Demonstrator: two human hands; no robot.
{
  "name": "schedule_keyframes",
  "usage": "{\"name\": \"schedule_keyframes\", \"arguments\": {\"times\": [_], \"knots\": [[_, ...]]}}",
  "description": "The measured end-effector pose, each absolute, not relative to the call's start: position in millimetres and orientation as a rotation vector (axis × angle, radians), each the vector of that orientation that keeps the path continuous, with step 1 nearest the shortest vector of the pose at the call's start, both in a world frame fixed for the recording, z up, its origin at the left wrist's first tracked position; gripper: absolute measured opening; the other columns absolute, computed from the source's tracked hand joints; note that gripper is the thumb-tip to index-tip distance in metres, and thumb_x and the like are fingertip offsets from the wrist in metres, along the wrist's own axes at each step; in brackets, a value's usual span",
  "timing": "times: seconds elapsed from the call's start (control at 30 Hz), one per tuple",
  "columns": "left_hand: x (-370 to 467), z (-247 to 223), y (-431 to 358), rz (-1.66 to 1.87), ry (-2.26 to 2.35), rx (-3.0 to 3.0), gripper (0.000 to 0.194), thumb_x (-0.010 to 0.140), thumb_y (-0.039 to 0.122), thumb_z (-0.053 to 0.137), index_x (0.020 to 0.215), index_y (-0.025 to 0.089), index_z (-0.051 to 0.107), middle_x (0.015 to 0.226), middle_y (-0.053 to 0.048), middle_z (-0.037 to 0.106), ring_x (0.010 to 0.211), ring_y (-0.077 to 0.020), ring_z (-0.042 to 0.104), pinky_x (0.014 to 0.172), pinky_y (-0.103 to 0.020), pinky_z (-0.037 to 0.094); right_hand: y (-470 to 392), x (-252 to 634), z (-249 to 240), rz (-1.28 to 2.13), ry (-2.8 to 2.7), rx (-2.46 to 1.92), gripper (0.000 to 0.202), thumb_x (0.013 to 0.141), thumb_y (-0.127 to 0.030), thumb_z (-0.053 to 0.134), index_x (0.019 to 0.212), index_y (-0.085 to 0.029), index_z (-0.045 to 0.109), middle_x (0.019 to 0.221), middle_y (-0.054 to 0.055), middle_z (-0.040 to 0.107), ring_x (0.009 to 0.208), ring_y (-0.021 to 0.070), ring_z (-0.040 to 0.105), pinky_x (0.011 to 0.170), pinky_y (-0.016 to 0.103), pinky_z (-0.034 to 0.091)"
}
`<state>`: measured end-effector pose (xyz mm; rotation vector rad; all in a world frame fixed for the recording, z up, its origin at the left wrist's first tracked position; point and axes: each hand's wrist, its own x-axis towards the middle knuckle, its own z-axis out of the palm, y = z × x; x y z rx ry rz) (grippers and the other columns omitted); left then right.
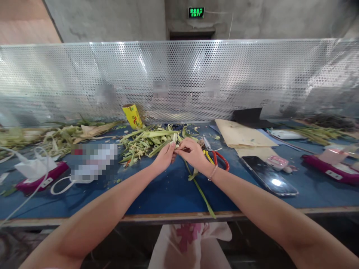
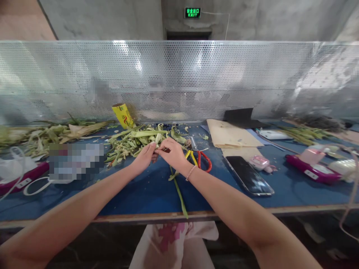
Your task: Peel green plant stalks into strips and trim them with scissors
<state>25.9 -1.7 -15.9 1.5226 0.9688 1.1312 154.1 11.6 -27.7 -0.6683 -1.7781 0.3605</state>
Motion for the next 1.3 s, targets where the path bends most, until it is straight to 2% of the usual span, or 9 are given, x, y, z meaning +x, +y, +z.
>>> {"name": "schedule_keyframes", "arguments": {"times": [0.17, 0.3, 0.47, 0.73, 0.9, 1.03, 1.07, 1.17, 1.3], "knots": [[21, -14, -2, 1.070, 0.895, 1.575, 0.045, 0.067, 0.062, 0.045, 0.060, 0.020, 0.032, 0.044, 0.009, 0.020, 0.038, -0.0045, 0.022, 0.041, -0.022, 0.027, 9, 152, -26, 0.410, -1.734, -0.699, 0.018, 0.069, -0.019, 0.057, 0.054, -0.018, 0.047, 0.063, -0.001, 0.046, 0.061, 0.0106, 0.045, 0.054, 0.023, 0.038], [21, -14, -4, 1.101, 0.918, 1.604, 0.045, 0.067, 0.061, 0.046, 0.058, 0.019, 0.033, 0.044, 0.008, 0.025, 0.039, -0.0053, 0.026, 0.040, -0.022, 0.026, 5, 153, -25, 0.345, -1.780, -0.734, 0.011, 0.069, -0.017, 0.055, 0.061, -0.018, 0.048, 0.063, -0.002, 0.045, 0.060, 0.0110, 0.043, 0.054, 0.023, 0.038], [22, -15, -2, 1.126, 0.924, 1.592, 0.043, 0.070, 0.059, 0.045, 0.058, 0.018, 0.035, 0.044, 0.006, 0.028, 0.039, -0.0053, 0.027, 0.039, -0.022, 0.023, 0, 153, -25, 0.242, -1.880, -0.676, 0.008, 0.076, -0.018, 0.047, 0.067, -0.018, 0.048, 0.067, 0.000, 0.046, 0.062, 0.0119, 0.044, 0.058, 0.025, 0.039], [18, -13, -4, 1.061, 0.889, 1.596, 0.036, 0.074, 0.042, 0.051, 0.051, 0.017, 0.038, 0.044, 0.004, 0.031, 0.040, -0.0058, 0.028, 0.040, -0.023, 0.022, -3, 152, -20, 0.302, -1.826, -0.717, 0.025, 0.074, -0.017, 0.046, 0.051, -0.019, 0.036, 0.055, -0.002, 0.038, 0.056, 0.0109, 0.041, 0.053, 0.024, 0.036], [19, -10, -6, 1.059, 0.872, 1.529, 0.032, 0.074, 0.043, 0.050, 0.058, 0.017, 0.038, 0.045, 0.006, 0.028, 0.039, -0.0048, 0.022, 0.040, -0.022, 0.017, -2, 154, -19, 0.410, -1.824, -0.708, 0.022, 0.075, -0.020, 0.046, 0.054, -0.019, 0.043, 0.056, -0.001, 0.043, 0.057, 0.0112, 0.046, 0.054, 0.025, 0.040], [16, -8, -2, 1.033, 0.849, 1.493, 0.036, 0.074, 0.048, 0.046, 0.058, 0.018, 0.034, 0.044, 0.008, 0.020, 0.038, -0.0036, 0.018, 0.040, -0.020, 0.016, 3, 158, -21, 0.607, -1.860, -0.615, 0.003, 0.074, -0.021, 0.050, 0.073, -0.019, 0.051, 0.071, 0.001, 0.053, 0.062, 0.0108, 0.053, 0.056, 0.025, 0.046], [15, -8, 0, 1.030, 0.839, 1.489, 0.036, 0.074, 0.048, 0.047, 0.057, 0.018, 0.033, 0.043, 0.009, 0.019, 0.038, -0.0034, 0.018, 0.040, -0.020, 0.017, 4, 159, -21, 0.621, -1.879, -0.602, 0.004, 0.073, -0.020, 0.051, 0.077, -0.018, 0.052, 0.075, 0.002, 0.054, 0.064, 0.0109, 0.055, 0.057, 0.024, 0.047], [10, -9, 5, 1.011, 0.795, 1.472, 0.036, 0.073, 0.046, 0.047, 0.057, 0.018, 0.033, 0.043, 0.009, 0.018, 0.036, -0.0029, 0.017, 0.040, -0.019, 0.018, 6, 161, -20, 0.533, -1.935, -0.618, 0.010, 0.070, -0.017, 0.055, 0.080, -0.018, 0.055, 0.079, 0.002, 0.057, 0.068, 0.0111, 0.056, 0.059, 0.024, 0.048], [9, -10, 7, 0.957, 0.752, 1.489, 0.036, 0.075, 0.042, 0.044, 0.052, 0.018, 0.030, 0.041, 0.009, 0.018, 0.035, -0.0029, 0.017, 0.039, -0.019, 0.019, 6, 165, -17, 0.271, -1.955, -0.643, 0.007, 0.076, -0.018, 0.053, 0.076, -0.020, 0.059, 0.074, 0.002, 0.060, 0.068, 0.0121, 0.056, 0.065, 0.027, 0.047]]}}
